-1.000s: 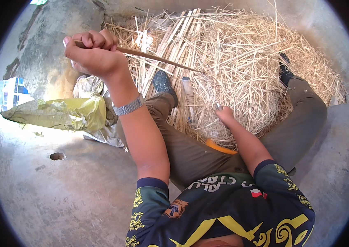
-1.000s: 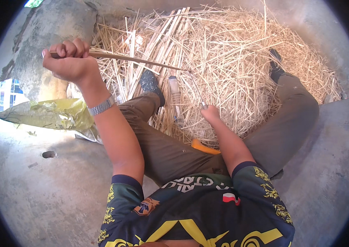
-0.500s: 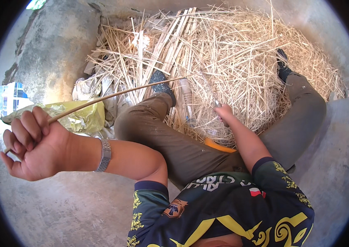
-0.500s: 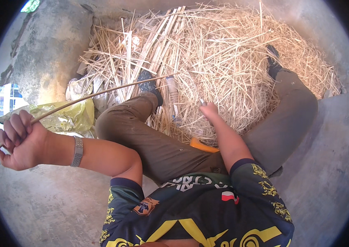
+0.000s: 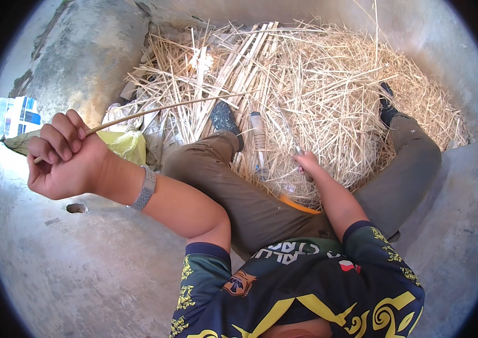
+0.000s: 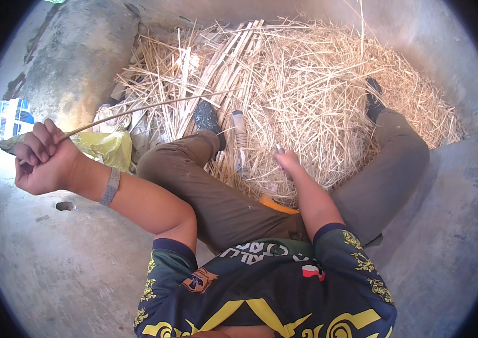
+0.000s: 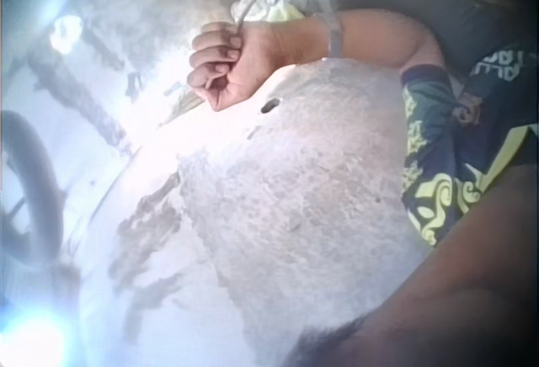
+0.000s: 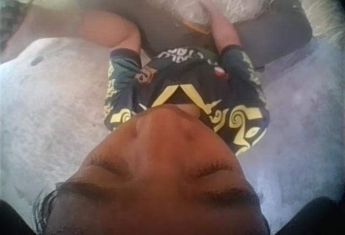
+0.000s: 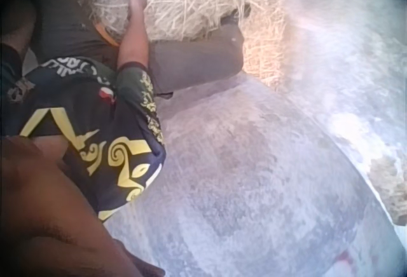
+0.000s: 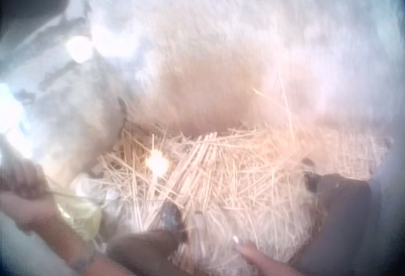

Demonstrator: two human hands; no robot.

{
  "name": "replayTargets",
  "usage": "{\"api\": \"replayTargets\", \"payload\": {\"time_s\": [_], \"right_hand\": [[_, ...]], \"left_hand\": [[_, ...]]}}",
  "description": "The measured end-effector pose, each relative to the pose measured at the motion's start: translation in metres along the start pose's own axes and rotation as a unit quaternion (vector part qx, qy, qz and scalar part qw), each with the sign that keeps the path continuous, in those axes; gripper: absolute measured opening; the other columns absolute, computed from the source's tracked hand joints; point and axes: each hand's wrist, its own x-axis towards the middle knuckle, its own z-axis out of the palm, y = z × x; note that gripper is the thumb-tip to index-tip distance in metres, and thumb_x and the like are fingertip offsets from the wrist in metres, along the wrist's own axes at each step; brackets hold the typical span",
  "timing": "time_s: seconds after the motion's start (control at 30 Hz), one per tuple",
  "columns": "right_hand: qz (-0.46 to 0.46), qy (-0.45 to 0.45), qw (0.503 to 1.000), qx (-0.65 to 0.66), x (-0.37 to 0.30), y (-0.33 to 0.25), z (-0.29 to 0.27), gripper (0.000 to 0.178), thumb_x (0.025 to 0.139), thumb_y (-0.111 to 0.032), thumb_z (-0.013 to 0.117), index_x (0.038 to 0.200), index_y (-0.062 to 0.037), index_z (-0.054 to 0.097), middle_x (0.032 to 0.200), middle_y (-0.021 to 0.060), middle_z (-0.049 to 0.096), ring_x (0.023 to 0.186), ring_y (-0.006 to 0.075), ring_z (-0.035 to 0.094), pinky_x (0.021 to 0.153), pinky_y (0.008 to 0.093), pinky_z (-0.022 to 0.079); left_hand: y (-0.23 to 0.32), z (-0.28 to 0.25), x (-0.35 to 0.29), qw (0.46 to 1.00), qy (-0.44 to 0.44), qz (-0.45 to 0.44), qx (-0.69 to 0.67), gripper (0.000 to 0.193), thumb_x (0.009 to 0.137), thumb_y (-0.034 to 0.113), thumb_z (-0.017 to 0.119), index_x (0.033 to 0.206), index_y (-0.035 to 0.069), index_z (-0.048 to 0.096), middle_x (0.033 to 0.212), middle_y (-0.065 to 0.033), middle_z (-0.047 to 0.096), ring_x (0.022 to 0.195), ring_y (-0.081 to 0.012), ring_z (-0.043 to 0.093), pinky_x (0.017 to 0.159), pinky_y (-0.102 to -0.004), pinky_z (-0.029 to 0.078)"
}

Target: The person sits on a concrete floor and uses a knife to split a long bamboo stick into thin strips. They hold the bamboo with one hand and draw the knife along its length to peel off layers, which fall onto a pile of straw below.

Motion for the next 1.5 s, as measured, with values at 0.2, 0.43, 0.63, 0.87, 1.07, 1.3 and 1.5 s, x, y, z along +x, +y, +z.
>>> {"api": "replayTargets", "payload": {"time_s": [0.2,0.43,0.63,0.87,1.07,1.3,1.5], "right_hand": [[-0.006,0.032,0.999,0.039,-0.004,-0.015,0.005,0.021,0.083,-0.017,0.068,0.074,-0.002,0.056,0.055,0.0024,0.05,0.041,0.0121,0.045,0.038,0.0307,0.038],[-0.17,0.069,0.981,0.064,-0.044,-0.1,0.021,0.027,0.086,-0.021,0.066,0.065,-0.0063,0.057,0.054,0.0005,0.05,0.042,0.0104,0.044,0.039,0.0316,0.037],[-0.343,0.024,0.939,0.018,-0.153,-0.184,0.047,0.025,0.088,-0.024,0.066,0.072,-0.0058,0.063,0.058,-0.0002,0.054,0.048,0.0109,0.046,0.048,0.034,0.041],[-0.212,-0.006,0.97,-0.117,-0.14,-0.156,0.062,0.031,0.084,-0.03,0.068,0.073,-0.0014,0.066,0.063,0.0071,0.062,0.053,0.0182,0.057,0.056,0.0356,0.047],[-0.249,-0.016,0.962,-0.115,-0.185,-0.197,0.04,0.029,0.084,-0.027,0.067,0.075,-0.0006,0.064,0.062,0.0072,0.062,0.053,0.0183,0.058,0.054,0.0356,0.046],[-0.175,-0.008,0.978,-0.116,-0.149,-0.177,0.052,0.029,0.085,-0.026,0.065,0.076,0.0013,0.065,0.064,0.0109,0.064,0.055,0.0202,0.058,0.055,0.0357,0.048],[-0.204,0.042,0.97,-0.13,-0.126,-0.153,0.035,0.025,0.084,-0.025,0.065,0.069,-0.0047,0.061,0.059,0.004,0.058,0.049,0.0148,0.054,0.048,0.0337,0.042]], "left_hand": [[-0.025,-0.012,0.0,0.997,-0.006,-0.037,-0.063,0.028,0.077,0.028,0.041,0.055,0.017,0.029,0.047,-0.0009,0.026,0.044,-0.0139,0.021,0.048,-0.0317,0.019],[-0.098,0.002,-0.011,0.973,-0.096,-0.191,-0.085,0.042,0.095,0.045,0.04,0.065,0.017,0.034,0.048,0.0032,0.022,0.044,-0.0099,0.018,0.045,-0.0278,0.017],[-0.119,0.046,-0.026,0.979,-0.115,-0.171,0.0,0.045,0.093,0.033,0.059,0.062,0.018,0.029,0.051,0.0056,0.02,0.045,-0.0079,0.018,0.047,-0.0274,0.017],[-0.12,0.075,-0.05,0.984,-0.129,-0.108,0.059,0.043,0.094,0.019,0.055,0.061,0.015,0.027,0.052,0.0043,0.018,0.045,-0.007,0.013,0.042,-0.0279,0.014],[-0.11,0.049,-0.026,0.972,-0.052,-0.228,-0.026,0.038,0.098,0.027,0.037,0.064,0.015,0.026,0.055,0.0003,0.021,0.053,-0.0136,0.021,0.05,-0.0303,0.019],[-0.114,0.07,-0.039,0.972,-0.022,-0.229,-0.048,0.04,0.095,0.027,0.04,0.061,0.017,0.022,0.053,0.0019,0.016,0.05,-0.0131,0.011,0.048,-0.0327,0.013],[-0.115,0.091,-0.053,0.976,-0.033,-0.214,-0.025,0.039,0.095,0.026,0.041,0.062,0.016,0.022,0.055,0.0017,0.015,0.051,-0.0131,0.01,0.048,-0.0325,0.011]]}}
